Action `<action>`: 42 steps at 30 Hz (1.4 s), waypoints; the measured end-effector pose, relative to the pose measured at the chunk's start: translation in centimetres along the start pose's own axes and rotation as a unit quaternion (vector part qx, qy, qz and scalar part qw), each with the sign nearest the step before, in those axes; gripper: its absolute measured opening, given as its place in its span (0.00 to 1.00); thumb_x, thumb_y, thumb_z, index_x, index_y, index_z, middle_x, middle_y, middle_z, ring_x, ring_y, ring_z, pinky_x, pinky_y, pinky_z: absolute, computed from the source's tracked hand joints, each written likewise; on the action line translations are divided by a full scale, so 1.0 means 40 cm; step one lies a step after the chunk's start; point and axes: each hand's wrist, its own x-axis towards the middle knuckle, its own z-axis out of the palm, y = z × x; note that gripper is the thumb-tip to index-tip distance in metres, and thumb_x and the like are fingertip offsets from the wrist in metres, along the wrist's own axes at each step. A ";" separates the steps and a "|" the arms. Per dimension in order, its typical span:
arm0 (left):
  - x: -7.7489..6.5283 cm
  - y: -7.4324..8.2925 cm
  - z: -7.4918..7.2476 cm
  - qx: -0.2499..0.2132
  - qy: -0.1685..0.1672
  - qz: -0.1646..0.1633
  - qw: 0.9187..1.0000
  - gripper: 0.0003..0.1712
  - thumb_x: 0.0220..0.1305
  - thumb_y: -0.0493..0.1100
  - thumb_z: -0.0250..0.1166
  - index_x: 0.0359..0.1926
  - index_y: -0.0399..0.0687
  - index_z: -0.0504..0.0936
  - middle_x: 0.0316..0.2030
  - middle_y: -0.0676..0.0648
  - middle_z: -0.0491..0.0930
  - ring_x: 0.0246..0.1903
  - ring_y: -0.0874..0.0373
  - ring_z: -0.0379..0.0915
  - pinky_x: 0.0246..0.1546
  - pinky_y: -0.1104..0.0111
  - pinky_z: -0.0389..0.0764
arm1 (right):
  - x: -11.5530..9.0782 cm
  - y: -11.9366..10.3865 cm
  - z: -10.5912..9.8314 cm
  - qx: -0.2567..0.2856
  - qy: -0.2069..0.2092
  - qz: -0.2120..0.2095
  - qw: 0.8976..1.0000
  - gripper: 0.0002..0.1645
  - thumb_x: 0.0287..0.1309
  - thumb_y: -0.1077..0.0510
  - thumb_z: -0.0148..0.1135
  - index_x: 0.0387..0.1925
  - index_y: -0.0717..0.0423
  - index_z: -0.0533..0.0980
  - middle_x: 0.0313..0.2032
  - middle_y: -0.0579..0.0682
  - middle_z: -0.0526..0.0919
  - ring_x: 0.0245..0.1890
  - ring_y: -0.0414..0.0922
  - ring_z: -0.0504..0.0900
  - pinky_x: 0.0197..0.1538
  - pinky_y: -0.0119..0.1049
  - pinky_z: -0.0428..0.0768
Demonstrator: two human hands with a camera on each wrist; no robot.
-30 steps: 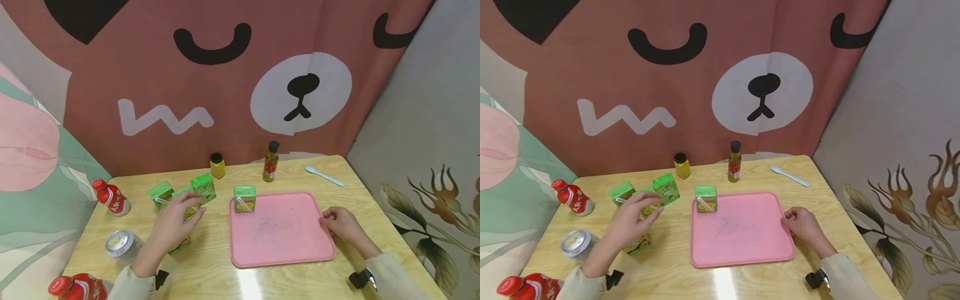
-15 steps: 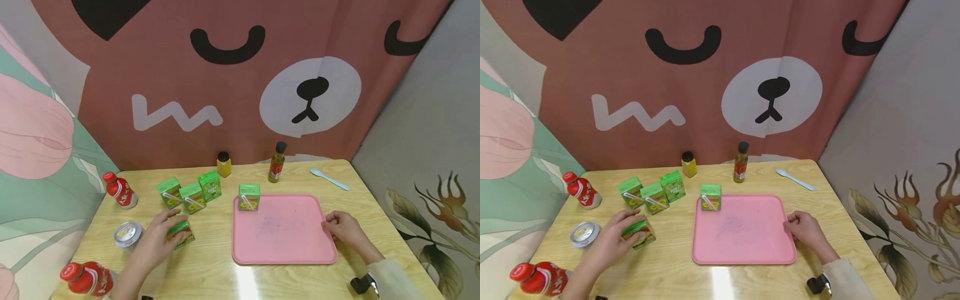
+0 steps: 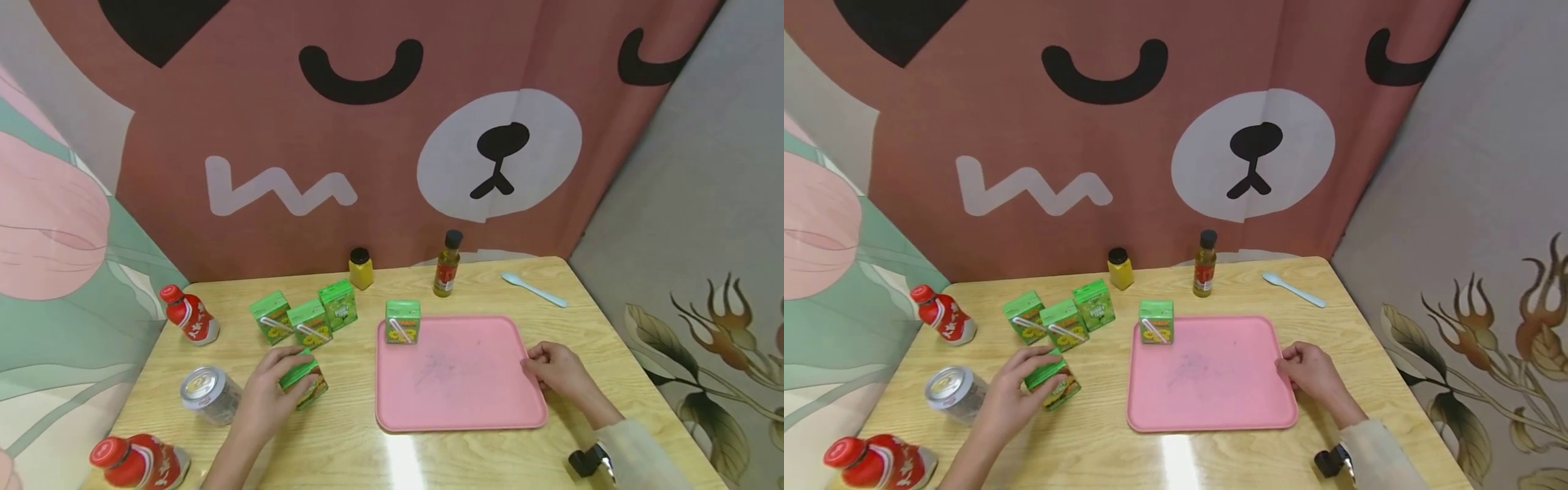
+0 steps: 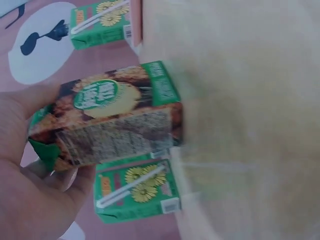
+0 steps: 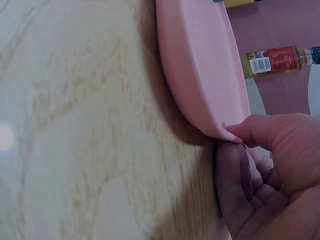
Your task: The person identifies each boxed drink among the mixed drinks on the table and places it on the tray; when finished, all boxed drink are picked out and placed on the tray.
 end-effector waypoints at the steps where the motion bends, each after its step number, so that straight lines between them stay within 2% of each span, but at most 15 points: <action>1: -0.005 -0.002 0.001 0.001 0.004 0.000 1.000 0.22 0.50 0.37 0.82 0.49 0.51 0.89 0.53 0.52 0.78 0.54 0.54 0.76 0.48 0.59 0.81 | 0.000 -0.001 0.000 0.001 -0.002 -0.001 1.000 0.17 0.64 0.58 0.68 0.43 0.69 0.76 0.28 0.53 0.80 0.27 0.47 0.80 0.29 0.39 0.83; 6: -0.021 -0.007 0.006 -0.001 0.023 0.011 1.000 0.26 0.48 0.35 0.82 0.51 0.55 0.89 0.53 0.53 0.78 0.52 0.56 0.76 0.45 0.74 0.78 | -0.002 -0.003 -0.002 0.005 -0.003 0.006 1.000 0.16 0.65 0.59 0.67 0.44 0.70 0.76 0.30 0.53 0.80 0.28 0.47 0.80 0.30 0.39 0.84; 10: -0.024 0.003 0.017 -0.019 0.030 0.042 0.998 0.26 0.48 0.33 0.82 0.49 0.54 0.89 0.51 0.52 0.80 0.48 0.56 0.79 0.41 0.76 0.78 | -0.001 -0.002 -0.003 0.003 -0.005 0.003 1.000 0.17 0.65 0.59 0.67 0.44 0.71 0.75 0.30 0.53 0.80 0.28 0.47 0.81 0.30 0.40 0.84; 15: -0.023 0.011 0.026 -0.068 -0.004 0.082 0.994 0.27 0.49 0.31 0.80 0.51 0.53 0.88 0.53 0.51 0.79 0.50 0.53 0.79 0.47 0.74 0.79 | 0.000 -0.003 0.006 -0.003 -0.002 0.000 1.000 0.16 0.64 0.59 0.67 0.43 0.70 0.76 0.29 0.53 0.80 0.28 0.46 0.81 0.30 0.39 0.84; 22: -0.011 -0.002 0.020 -0.099 -0.064 0.085 0.989 0.25 0.54 0.34 0.79 0.53 0.54 0.88 0.55 0.50 0.77 0.54 0.53 0.76 0.50 0.73 0.78 | -0.002 0.002 0.003 0.000 0.001 -0.003 1.000 0.17 0.64 0.58 0.68 0.44 0.69 0.76 0.29 0.52 0.80 0.27 0.47 0.80 0.29 0.38 0.83; 29: 0.003 -0.009 0.024 -0.119 -0.085 0.111 0.983 0.24 0.53 0.32 0.78 0.51 0.55 0.88 0.56 0.50 0.77 0.53 0.53 0.76 0.51 0.74 0.77 | 0.003 0.007 0.002 -0.012 0.002 -0.002 1.000 0.16 0.64 0.58 0.67 0.43 0.68 0.76 0.29 0.52 0.80 0.26 0.46 0.80 0.29 0.37 0.82; 32: 0.007 -0.008 0.029 -0.122 -0.079 0.115 0.983 0.22 0.54 0.34 0.79 0.49 0.55 0.88 0.55 0.51 0.77 0.52 0.55 0.76 0.50 0.74 0.76 | 0.002 0.009 0.003 -0.013 0.004 0.001 1.000 0.15 0.64 0.58 0.67 0.43 0.68 0.76 0.28 0.53 0.80 0.26 0.46 0.80 0.29 0.37 0.82; 36: 0.004 0.004 0.043 -0.117 -0.052 0.112 0.986 0.18 0.54 0.35 0.79 0.46 0.55 0.89 0.52 0.51 0.78 0.50 0.56 0.76 0.47 0.75 0.76 | 0.002 0.007 0.004 -0.015 0.006 0.005 1.000 0.16 0.64 0.58 0.67 0.44 0.68 0.76 0.29 0.52 0.80 0.26 0.46 0.80 0.29 0.37 0.82; 42: 0.000 0.020 0.061 -0.107 -0.017 0.106 0.988 0.19 0.51 0.33 0.80 0.44 0.53 0.89 0.50 0.50 0.78 0.48 0.56 0.77 0.47 0.76 0.77 | 0.002 0.005 0.003 -0.019 0.002 -0.005 1.000 0.16 0.65 0.58 0.67 0.43 0.69 0.76 0.28 0.52 0.80 0.26 0.46 0.79 0.28 0.38 0.82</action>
